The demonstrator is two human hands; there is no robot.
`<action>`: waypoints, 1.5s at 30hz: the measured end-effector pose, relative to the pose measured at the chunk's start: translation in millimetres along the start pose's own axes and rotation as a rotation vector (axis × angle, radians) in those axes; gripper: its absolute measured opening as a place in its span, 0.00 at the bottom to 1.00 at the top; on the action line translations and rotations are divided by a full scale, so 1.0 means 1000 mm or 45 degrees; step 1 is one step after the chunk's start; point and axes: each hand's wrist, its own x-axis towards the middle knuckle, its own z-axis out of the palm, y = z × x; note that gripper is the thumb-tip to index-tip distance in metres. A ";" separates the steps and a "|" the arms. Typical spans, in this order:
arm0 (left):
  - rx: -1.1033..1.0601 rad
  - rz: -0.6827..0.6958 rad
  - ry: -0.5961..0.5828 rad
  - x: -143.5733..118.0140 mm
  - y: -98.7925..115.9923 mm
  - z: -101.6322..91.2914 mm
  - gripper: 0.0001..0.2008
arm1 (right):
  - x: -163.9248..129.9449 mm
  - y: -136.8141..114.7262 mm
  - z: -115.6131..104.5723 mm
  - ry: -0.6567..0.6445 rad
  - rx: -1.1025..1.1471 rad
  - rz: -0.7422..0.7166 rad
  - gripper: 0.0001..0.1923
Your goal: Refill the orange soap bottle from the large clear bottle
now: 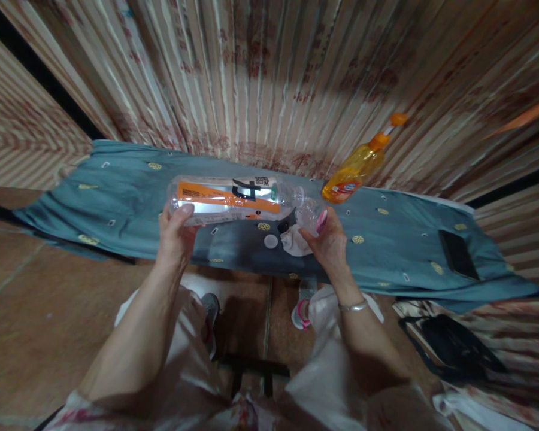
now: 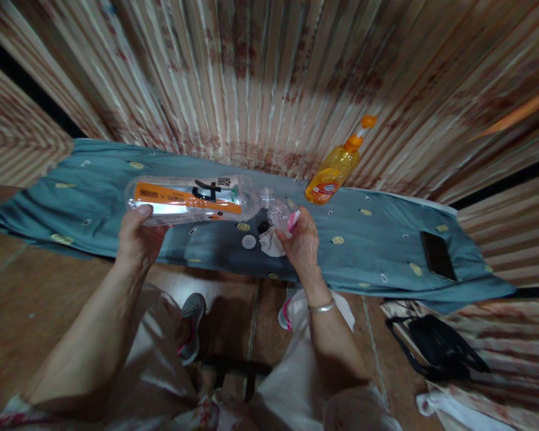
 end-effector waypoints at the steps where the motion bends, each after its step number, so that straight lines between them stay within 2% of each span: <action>1: -0.003 -0.012 -0.013 0.000 0.000 0.000 0.27 | 0.000 0.000 0.000 -0.002 0.000 0.006 0.40; 19: 0.005 -0.105 -0.046 0.000 -0.008 0.004 0.29 | 0.001 0.002 -0.001 0.011 -0.024 0.022 0.40; 31: 0.067 -0.083 -0.064 0.000 -0.008 0.005 0.22 | 0.001 -0.001 -0.003 -0.015 -0.035 0.022 0.38; 37: 0.025 -0.165 -0.108 -0.003 -0.007 0.009 0.28 | 0.001 0.000 -0.004 -0.016 -0.030 0.014 0.40; 45: -0.004 -0.201 -0.076 -0.006 -0.009 0.011 0.27 | 0.000 0.004 -0.001 -0.020 -0.021 0.017 0.40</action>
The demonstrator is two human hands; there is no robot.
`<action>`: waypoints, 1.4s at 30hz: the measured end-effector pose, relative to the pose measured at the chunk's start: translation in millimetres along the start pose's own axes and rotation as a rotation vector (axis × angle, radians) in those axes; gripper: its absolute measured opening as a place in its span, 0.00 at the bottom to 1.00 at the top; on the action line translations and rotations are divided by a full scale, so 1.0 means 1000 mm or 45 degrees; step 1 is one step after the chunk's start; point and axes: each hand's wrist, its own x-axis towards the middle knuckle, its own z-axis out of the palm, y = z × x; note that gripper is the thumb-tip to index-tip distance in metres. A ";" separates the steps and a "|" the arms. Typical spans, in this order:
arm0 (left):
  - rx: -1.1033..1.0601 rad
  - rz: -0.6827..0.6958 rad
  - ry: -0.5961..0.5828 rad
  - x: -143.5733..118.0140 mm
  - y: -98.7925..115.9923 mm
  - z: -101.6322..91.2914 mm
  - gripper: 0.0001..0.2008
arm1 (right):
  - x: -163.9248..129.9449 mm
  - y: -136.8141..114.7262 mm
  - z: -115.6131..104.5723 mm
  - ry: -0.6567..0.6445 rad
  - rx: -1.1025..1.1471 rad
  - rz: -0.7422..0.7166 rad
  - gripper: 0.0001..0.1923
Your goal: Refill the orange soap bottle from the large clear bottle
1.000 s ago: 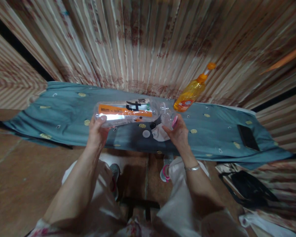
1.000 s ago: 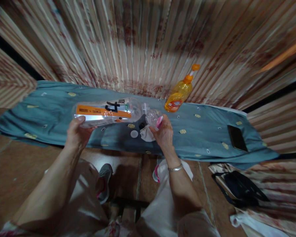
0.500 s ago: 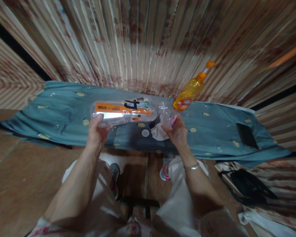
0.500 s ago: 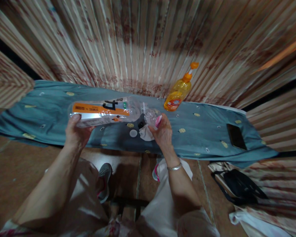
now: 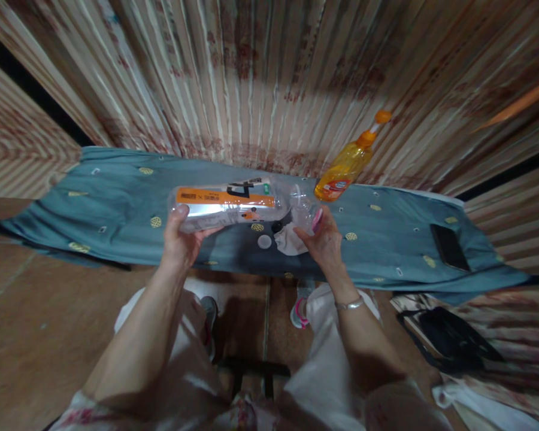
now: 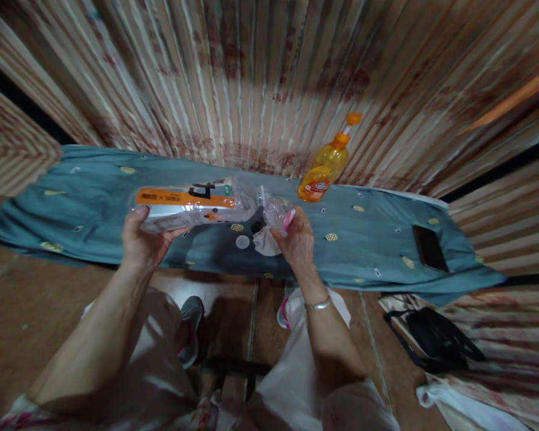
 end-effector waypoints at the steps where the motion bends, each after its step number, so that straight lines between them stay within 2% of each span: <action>1: -0.003 -0.005 0.004 0.000 0.000 0.000 0.26 | 0.000 0.000 0.000 0.002 -0.001 -0.002 0.40; 6: 0.016 -0.016 -0.004 0.003 0.000 -0.004 0.22 | 0.001 0.000 0.001 0.033 -0.032 0.007 0.43; 11: 0.007 -0.053 0.044 0.004 0.002 -0.005 0.22 | 0.003 -0.004 0.000 -0.005 -0.066 0.035 0.44; 15: 0.033 -0.055 0.015 0.003 0.003 -0.003 0.19 | 0.003 -0.009 -0.002 -0.017 -0.062 0.059 0.43; 20: 0.025 -0.056 0.043 0.005 0.003 -0.002 0.22 | 0.004 -0.014 -0.005 -0.020 -0.049 0.064 0.44; 24: 0.057 -0.027 -0.001 0.008 0.003 -0.003 0.21 | 0.006 -0.017 -0.007 -0.058 -0.066 0.071 0.42; 31: 0.038 0.083 0.070 0.008 0.006 0.004 0.28 | 0.006 -0.018 -0.006 -0.066 -0.085 0.052 0.41; 34: 0.037 0.098 0.078 0.007 0.008 0.007 0.28 | 0.006 -0.018 -0.005 -0.048 -0.067 0.042 0.39; 42: 0.049 0.131 0.074 0.006 0.011 0.011 0.25 | 0.005 -0.018 -0.005 -0.046 -0.062 0.037 0.40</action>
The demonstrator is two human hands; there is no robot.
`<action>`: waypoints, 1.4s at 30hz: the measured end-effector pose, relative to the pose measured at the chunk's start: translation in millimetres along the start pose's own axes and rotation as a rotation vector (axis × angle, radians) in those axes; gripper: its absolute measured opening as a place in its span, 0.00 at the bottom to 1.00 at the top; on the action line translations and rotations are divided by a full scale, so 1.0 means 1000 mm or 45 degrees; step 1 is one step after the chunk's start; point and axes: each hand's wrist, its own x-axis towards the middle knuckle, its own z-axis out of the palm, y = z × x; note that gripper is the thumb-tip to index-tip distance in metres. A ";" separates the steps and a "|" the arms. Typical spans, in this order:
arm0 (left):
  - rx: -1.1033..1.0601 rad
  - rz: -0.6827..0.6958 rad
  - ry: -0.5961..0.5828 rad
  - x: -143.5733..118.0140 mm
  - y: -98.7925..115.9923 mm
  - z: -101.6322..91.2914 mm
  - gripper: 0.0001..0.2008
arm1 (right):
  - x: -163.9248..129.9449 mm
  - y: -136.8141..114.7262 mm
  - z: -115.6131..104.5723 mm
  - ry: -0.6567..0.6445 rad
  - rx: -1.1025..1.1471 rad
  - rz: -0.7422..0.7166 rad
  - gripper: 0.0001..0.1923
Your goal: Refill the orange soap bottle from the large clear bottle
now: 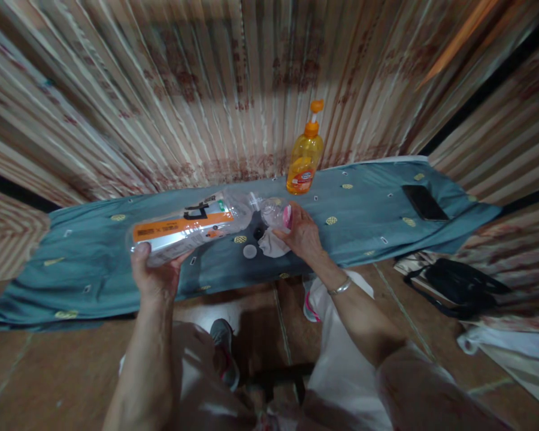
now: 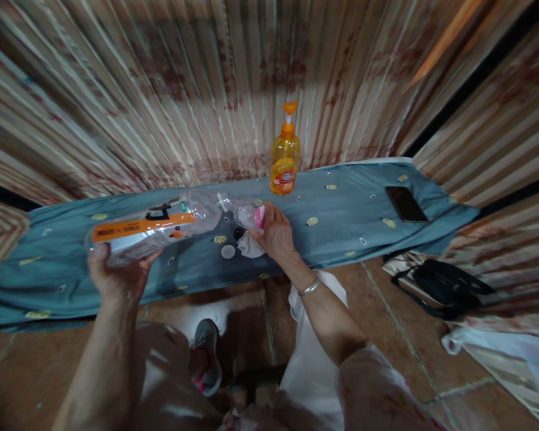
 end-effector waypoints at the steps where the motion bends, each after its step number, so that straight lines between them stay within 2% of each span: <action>1: 0.007 0.001 0.001 0.000 0.000 0.000 0.25 | 0.000 0.000 0.000 0.003 -0.005 0.000 0.40; 12: -0.002 0.059 -0.053 0.002 0.001 0.000 0.23 | -0.001 -0.001 -0.001 -0.017 -0.028 0.007 0.41; 31: 0.004 0.062 -0.113 0.000 0.006 0.006 0.24 | -0.002 0.004 0.001 -0.025 -0.034 -0.012 0.42; 42: 0.005 0.093 -0.064 -0.001 0.007 0.009 0.25 | -0.002 0.001 -0.001 -0.025 -0.017 -0.004 0.43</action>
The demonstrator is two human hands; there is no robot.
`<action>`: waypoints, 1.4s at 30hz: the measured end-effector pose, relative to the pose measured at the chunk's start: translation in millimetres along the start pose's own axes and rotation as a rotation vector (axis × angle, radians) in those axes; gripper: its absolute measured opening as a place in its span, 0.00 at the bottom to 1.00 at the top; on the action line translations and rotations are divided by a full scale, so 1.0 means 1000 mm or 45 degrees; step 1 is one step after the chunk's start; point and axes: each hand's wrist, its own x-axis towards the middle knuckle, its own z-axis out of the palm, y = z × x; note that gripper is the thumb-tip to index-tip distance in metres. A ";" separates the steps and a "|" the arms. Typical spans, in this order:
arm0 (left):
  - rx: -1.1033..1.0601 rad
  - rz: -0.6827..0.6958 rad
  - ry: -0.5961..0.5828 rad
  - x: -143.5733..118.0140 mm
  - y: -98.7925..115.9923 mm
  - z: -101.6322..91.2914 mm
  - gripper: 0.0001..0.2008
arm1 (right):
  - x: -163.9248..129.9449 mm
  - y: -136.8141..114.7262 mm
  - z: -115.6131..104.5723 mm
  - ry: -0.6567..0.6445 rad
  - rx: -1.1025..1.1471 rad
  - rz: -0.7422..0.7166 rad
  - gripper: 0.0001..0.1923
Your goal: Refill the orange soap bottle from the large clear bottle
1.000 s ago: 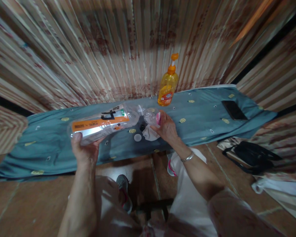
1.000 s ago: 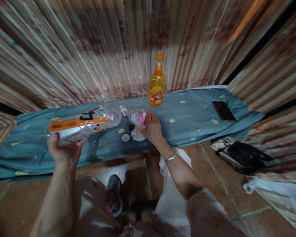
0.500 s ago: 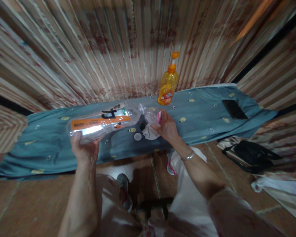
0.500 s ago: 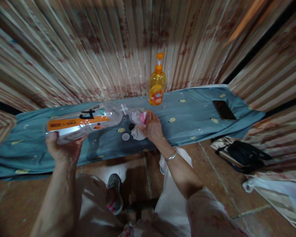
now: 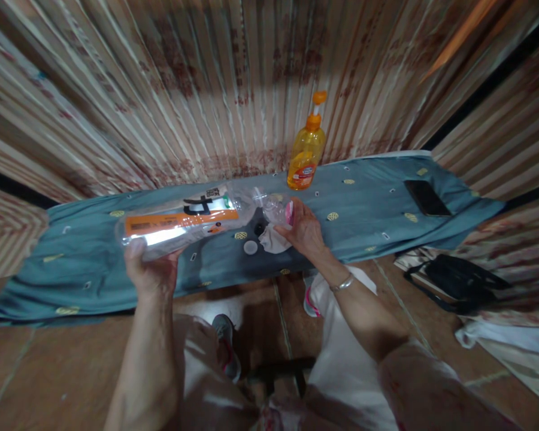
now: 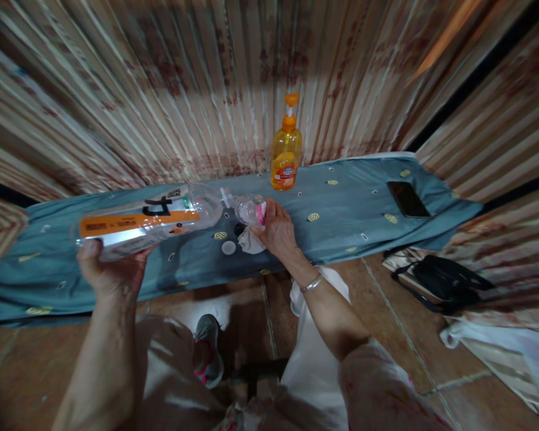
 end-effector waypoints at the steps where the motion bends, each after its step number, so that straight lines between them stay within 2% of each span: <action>1: -0.003 -0.003 0.002 0.000 0.000 0.000 0.25 | 0.000 0.000 0.000 0.001 0.003 -0.003 0.42; 16: -0.024 0.011 -0.021 -0.001 0.003 0.001 0.22 | 0.000 0.000 -0.002 -0.023 0.023 -0.003 0.42; 34: -0.030 0.025 -0.010 -0.002 0.005 0.004 0.25 | -0.001 0.000 -0.001 -0.023 0.015 -0.015 0.42; 42: -0.011 0.010 0.021 -0.002 0.006 0.006 0.30 | -0.001 0.001 -0.001 -0.009 0.042 -0.016 0.41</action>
